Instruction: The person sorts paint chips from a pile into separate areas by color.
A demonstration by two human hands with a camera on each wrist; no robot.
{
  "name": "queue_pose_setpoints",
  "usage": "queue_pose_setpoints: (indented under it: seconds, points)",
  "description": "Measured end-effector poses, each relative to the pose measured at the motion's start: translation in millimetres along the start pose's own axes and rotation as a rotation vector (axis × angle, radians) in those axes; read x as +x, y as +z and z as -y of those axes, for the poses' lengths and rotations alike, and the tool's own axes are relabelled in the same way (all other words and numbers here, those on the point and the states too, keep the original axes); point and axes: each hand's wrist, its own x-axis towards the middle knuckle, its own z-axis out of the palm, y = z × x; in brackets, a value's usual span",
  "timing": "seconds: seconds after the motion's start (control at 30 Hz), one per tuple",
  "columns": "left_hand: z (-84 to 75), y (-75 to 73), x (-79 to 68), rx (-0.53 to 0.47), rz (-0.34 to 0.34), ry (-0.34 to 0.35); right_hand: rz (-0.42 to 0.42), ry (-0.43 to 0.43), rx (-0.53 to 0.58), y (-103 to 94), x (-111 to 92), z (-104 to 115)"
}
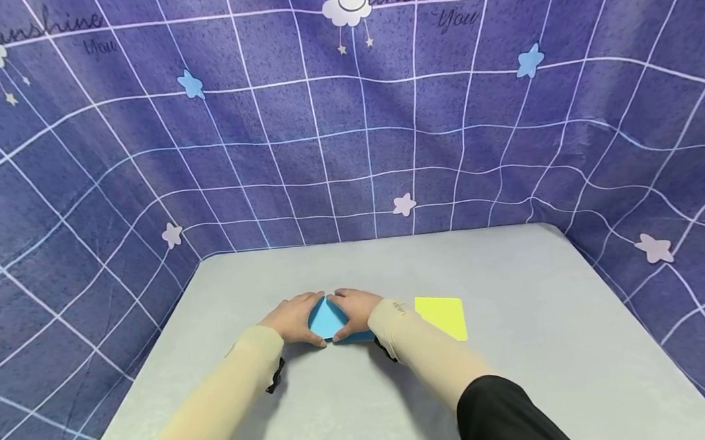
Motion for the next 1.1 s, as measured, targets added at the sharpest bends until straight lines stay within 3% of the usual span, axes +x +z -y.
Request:
queue_pose_setpoints:
  seconds: [0.33,0.67,1.1]
  points:
    - [18.4,-6.5,-18.3,0.006,0.018,-0.06,-0.016,-0.048,-0.001,7.7,22.4,22.4]
    - [38.6,2.1,-32.8,-0.022,0.035,-0.071,0.029,-0.067,0.0,16.0,36.8,44.0]
    - [47.4,-10.5,-44.1,0.054,0.075,-0.117,0.008,-0.082,0.0,20.4,48.8,57.2]
